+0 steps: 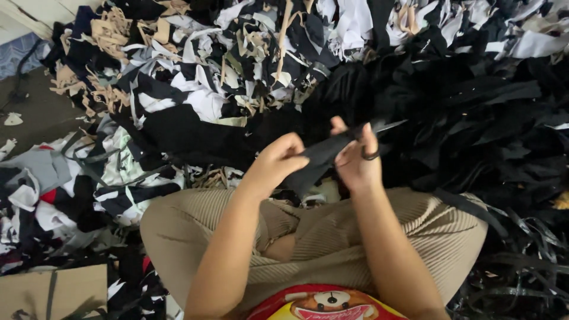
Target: The person cuts black fabric scraps with shears while sitting in front of a large pile of fabric remnants.
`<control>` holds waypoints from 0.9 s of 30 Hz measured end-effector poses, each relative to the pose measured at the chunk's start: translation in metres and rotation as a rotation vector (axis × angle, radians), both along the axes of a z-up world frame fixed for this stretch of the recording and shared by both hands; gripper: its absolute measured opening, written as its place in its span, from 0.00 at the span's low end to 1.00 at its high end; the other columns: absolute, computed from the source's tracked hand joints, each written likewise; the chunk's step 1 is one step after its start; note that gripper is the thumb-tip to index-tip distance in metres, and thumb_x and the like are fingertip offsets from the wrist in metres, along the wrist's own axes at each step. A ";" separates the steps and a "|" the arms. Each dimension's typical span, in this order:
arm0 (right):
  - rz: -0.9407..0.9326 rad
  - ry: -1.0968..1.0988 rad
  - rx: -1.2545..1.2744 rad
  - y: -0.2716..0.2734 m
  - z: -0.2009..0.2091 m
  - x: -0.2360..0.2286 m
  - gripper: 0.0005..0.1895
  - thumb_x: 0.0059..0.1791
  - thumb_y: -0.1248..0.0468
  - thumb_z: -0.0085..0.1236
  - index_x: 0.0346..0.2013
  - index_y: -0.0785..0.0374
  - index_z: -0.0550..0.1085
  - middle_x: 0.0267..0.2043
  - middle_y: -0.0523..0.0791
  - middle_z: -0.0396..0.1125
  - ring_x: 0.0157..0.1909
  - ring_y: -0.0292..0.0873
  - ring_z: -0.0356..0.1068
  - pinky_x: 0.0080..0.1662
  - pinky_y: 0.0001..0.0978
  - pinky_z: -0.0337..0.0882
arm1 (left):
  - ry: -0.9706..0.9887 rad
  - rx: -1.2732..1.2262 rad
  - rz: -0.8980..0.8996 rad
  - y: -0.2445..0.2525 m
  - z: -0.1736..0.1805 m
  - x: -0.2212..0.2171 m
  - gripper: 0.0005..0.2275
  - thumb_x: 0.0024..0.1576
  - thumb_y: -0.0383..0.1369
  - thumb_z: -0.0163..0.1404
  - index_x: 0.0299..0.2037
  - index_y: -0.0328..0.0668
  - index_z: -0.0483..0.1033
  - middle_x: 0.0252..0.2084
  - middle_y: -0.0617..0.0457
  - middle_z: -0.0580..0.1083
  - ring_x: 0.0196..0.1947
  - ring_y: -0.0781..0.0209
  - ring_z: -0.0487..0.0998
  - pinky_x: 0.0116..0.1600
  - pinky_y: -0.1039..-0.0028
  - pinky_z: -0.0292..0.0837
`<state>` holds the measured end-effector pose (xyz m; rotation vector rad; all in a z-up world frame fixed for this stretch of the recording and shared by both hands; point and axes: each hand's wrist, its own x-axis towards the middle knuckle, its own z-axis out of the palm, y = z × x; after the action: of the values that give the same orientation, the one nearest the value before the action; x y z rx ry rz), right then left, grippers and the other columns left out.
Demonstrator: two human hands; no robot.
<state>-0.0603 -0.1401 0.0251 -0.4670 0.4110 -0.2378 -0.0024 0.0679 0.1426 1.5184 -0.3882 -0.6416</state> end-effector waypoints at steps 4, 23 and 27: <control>-0.093 -0.078 -0.054 -0.041 0.013 0.008 0.33 0.52 0.52 0.59 0.66 0.69 0.66 0.43 0.47 0.77 0.45 0.37 0.78 0.47 0.23 0.79 | -0.090 -0.089 -0.035 0.042 -0.001 -0.005 0.07 0.47 0.33 0.61 0.29 0.43 0.75 0.24 0.56 0.61 0.27 0.65 0.64 0.33 0.74 0.62; -0.127 0.319 -0.657 -0.162 0.034 0.055 0.06 0.43 0.58 0.60 0.29 0.55 0.75 0.35 0.45 0.74 0.25 0.37 0.69 0.23 0.26 0.66 | 0.213 -0.050 0.591 -0.034 -0.065 0.074 0.13 0.54 0.36 0.60 0.46 0.42 0.75 0.51 0.50 0.71 0.52 0.60 0.72 0.56 0.71 0.69; -0.043 0.468 -0.708 -0.096 0.014 0.011 0.10 0.44 0.53 0.60 0.29 0.55 0.74 0.33 0.44 0.72 0.28 0.36 0.71 0.26 0.24 0.68 | 0.066 0.008 0.933 -0.017 -0.136 0.079 0.13 0.63 0.34 0.54 0.53 0.36 0.69 0.58 0.38 0.68 0.63 0.48 0.67 0.68 0.61 0.61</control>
<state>-0.0490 -0.2364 0.0391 -1.2212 0.7982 -0.3155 0.0766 0.0507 0.0063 1.4805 0.3776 0.0497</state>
